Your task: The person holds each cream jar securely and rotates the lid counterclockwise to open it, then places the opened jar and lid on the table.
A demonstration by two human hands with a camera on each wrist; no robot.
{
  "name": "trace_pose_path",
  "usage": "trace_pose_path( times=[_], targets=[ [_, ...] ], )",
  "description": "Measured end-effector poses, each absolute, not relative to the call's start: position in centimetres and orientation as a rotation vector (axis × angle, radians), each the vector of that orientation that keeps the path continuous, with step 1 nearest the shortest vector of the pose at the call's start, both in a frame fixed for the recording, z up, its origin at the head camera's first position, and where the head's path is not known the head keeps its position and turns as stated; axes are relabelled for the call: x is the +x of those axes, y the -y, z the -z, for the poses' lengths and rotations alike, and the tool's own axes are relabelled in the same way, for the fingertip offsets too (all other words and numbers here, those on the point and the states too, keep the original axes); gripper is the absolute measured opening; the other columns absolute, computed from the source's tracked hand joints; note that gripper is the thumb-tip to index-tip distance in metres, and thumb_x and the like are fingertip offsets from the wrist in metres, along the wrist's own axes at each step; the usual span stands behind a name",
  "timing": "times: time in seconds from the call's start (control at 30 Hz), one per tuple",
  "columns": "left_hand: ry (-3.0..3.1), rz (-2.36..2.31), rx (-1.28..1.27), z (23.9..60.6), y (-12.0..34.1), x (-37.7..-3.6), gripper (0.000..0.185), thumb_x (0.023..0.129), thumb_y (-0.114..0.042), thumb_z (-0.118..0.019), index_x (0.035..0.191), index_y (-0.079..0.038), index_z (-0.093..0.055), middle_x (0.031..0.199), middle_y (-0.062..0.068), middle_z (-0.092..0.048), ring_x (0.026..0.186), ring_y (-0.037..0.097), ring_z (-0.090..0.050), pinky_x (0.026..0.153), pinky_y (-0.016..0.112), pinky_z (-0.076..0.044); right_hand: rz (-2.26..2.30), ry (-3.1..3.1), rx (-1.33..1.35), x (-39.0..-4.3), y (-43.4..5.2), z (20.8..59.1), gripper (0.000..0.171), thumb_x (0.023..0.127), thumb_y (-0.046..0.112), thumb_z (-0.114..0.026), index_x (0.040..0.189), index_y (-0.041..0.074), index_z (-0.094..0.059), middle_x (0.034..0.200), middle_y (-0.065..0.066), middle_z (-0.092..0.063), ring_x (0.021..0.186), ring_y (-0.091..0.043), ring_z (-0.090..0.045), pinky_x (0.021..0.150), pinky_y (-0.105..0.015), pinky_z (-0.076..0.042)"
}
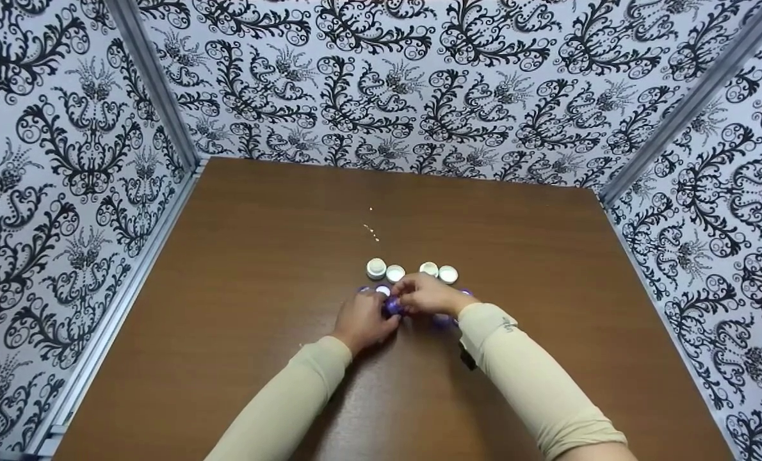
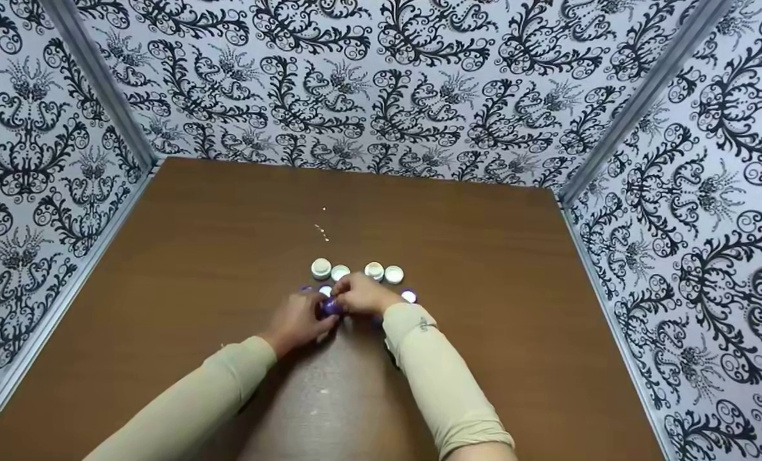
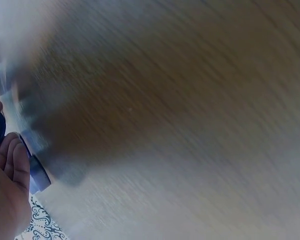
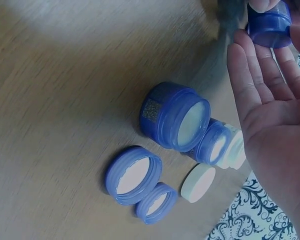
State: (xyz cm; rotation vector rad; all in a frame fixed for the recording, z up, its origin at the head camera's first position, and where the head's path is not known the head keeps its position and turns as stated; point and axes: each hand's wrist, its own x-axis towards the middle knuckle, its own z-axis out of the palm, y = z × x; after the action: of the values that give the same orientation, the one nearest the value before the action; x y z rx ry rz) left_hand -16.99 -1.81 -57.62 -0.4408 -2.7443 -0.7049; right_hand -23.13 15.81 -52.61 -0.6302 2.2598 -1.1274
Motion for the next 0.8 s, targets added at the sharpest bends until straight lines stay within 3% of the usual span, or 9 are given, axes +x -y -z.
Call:
trace_pose_path(
  times=[0.43, 0.67, 0.8],
  targets=[
    [2.757, 0.690, -0.445, 57.75, 1.77, -17.12, 0.038, 0.079, -0.045, -0.075, 0.089, -0.009, -0.071, 0.079, 0.004, -0.065, 0.072, 0.024, -0.064, 0.061, 0.043, -0.053, 1.118, -2.277, -0.588, -22.83, -15.65, 52.30, 0.023, 0.088, 0.002, -0.055, 0.106, -0.003, -0.067, 0.084, -0.002, -0.062, 0.072, -0.013, -0.058, 0.061, -0.022, -0.048],
    [2.762, 0.689, -0.440, 57.62, 1.70, -17.09, 0.037, 0.079, -0.045, -0.074, 0.089, -0.009, -0.071, 0.081, 0.004, -0.065, 0.074, 0.025, -0.064, 0.062, 0.044, -0.053, 1.120, -2.263, -0.555, -22.76, -15.82, 52.22, 0.023, 0.096, 0.009, -0.056, 0.112, -0.005, -0.065, 0.091, -0.012, -0.066, 0.077, -0.024, -0.064, 0.067, -0.035, -0.055],
    [2.756, 0.693, -0.447, 57.57, 1.68, -17.09, 0.035, 0.079, -0.043, -0.074, 0.088, -0.009, -0.071, 0.080, 0.004, -0.066, 0.075, 0.025, -0.065, 0.063, 0.043, -0.053, 1.132, -2.241, -0.544, -22.75, -15.87, 52.43, 0.021, 0.098, 0.009, -0.055, 0.110, -0.006, -0.065, 0.087, -0.011, -0.066, 0.072, -0.023, -0.065, 0.065, -0.033, -0.055]
  ],
)
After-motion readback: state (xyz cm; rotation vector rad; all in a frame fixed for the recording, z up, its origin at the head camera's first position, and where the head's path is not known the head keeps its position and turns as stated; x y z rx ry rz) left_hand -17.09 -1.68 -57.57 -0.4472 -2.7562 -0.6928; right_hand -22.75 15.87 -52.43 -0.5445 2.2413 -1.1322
